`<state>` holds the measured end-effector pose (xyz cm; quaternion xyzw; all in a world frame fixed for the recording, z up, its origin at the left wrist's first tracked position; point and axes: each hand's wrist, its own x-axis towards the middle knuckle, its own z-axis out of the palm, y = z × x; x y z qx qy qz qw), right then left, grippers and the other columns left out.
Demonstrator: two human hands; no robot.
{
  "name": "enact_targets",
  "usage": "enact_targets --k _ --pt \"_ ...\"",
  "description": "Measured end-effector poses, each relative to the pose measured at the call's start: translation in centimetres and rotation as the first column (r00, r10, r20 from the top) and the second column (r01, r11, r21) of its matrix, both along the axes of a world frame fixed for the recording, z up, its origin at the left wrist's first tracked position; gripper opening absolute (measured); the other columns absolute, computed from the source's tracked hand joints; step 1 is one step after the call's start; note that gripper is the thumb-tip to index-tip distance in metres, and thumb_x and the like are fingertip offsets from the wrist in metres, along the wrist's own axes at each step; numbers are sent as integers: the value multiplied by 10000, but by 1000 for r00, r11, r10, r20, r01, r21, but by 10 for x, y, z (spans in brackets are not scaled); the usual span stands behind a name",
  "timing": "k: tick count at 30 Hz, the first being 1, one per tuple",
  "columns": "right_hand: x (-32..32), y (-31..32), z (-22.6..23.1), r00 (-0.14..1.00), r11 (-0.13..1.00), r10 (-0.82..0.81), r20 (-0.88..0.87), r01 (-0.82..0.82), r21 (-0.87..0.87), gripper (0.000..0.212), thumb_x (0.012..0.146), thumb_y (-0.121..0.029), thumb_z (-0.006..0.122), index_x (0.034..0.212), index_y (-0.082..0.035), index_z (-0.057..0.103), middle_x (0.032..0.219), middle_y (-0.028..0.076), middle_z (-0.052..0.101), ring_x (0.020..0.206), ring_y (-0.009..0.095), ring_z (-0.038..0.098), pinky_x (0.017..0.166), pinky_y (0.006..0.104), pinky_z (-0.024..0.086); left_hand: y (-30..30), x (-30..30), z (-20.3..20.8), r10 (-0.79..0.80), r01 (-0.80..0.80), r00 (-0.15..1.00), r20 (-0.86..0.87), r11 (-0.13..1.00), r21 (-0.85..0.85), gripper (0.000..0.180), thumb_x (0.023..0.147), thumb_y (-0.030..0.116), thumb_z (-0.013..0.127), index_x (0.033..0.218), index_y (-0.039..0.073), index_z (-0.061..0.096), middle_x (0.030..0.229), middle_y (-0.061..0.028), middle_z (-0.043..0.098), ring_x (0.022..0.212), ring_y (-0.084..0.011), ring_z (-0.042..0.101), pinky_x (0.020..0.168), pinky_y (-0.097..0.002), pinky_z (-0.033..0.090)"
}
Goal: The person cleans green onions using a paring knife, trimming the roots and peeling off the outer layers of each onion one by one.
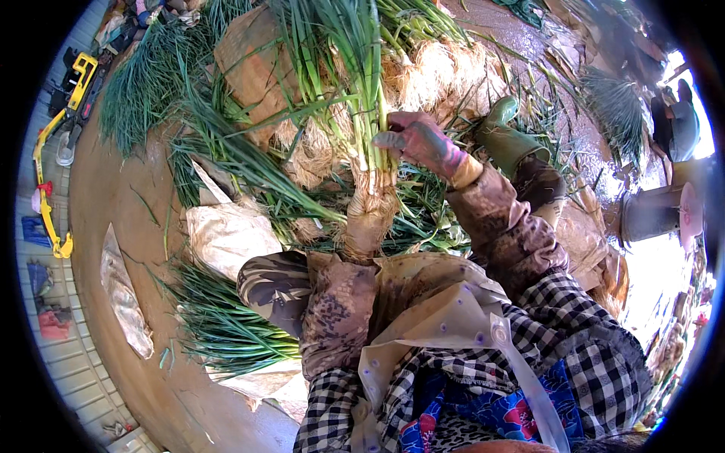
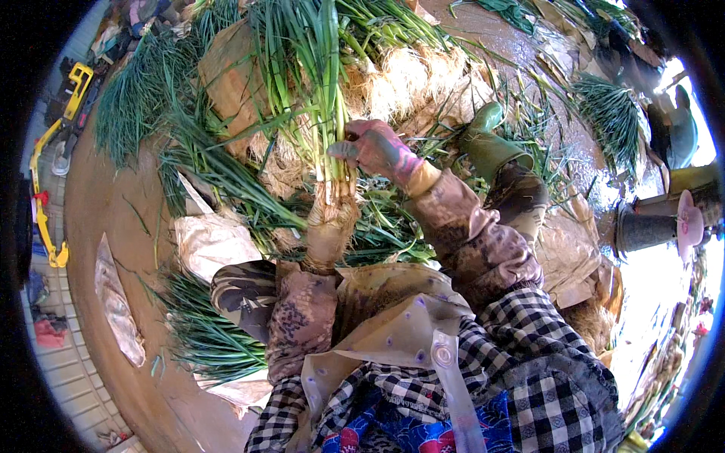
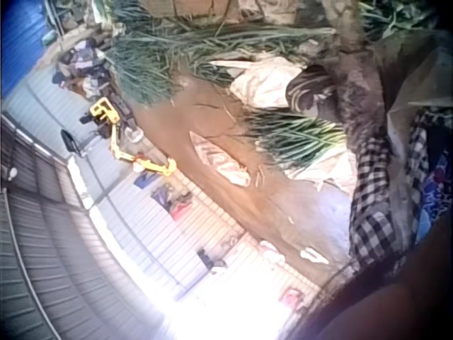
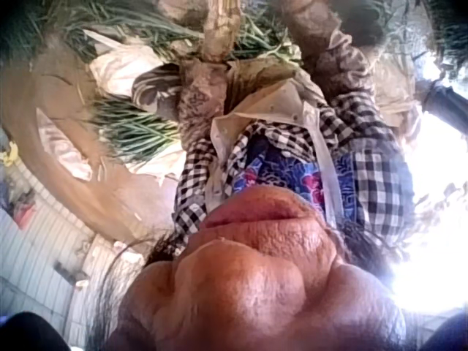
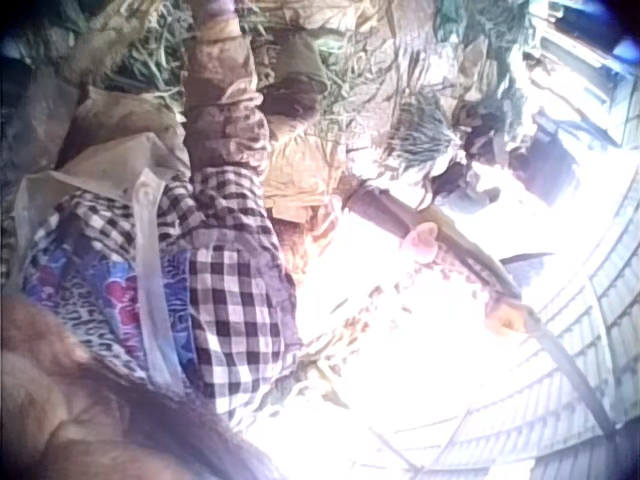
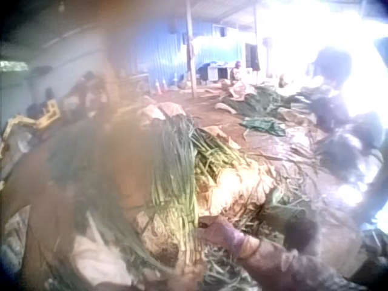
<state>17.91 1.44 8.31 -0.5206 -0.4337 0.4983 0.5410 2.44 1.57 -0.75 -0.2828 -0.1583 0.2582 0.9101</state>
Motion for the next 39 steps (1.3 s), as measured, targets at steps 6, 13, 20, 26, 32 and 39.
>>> enact_targets --k 6,13,20,26,32,39 --pt "-14 -2 -24 777 899 -327 538 80 430 210 753 -201 577 688 -3 547 510 46 450 468 98 416 428 251 350 -8 8 1 796 -93 464 -388 480 872 374 774 47 496 1133 20 394 1127 -139 422 1022 -201 426 897 -335 343" --pt "-27 -58 0 936 935 351 -26 -351 -42 130 775 -130 538 728 -10 557 594 -1 506 475 67 435 406 207 341 9 -17 -20 496 -86 561 -663 832 549 318 784 221 540 1033 63 421 836 -23 482 663 -86 472 520 -191 405" --pt "15 -7 -18 969 969 -241 48 243 -44 272 785 -203 534 944 17 515 708 16 513 525 71 460 407 193 357 7 2 7 712 118 421 -562 571 813 501 741 51 565 1173 86 314 1040 -76 472 853 -181 517 681 -274 464" --pt "21 19 -27 958 992 -89 272 109 -60 225 761 -230 564 745 -6 551 514 45 505 471 87 460 417 252 359 15 -6 -16 635 135 525 -566 595 792 513 734 -68 485 1195 68 306 1096 -99 445 912 -189 482 687 -289 462" --pt "15 -5 -25 973 966 -168 157 131 221 164 770 -162 555 728 -4 549 571 -12 490 515 68 418 454 212 349 3 -1 -6 657 295 283 -699 634 715 434 776 28 506 1173 62 333 976 -100 508 778 -140 533 598 -242 474" --pt "-47 -60 22 859 859 511 20 -512 20 135 758 -105 552 848 -5 558 734 82 582 612 87 532 491 204 419 24 -23 -107 648 292 205 -734 675 678 310 812 180 485 1066 17 413 876 -88 534 691 -124 533 516 -202 461"
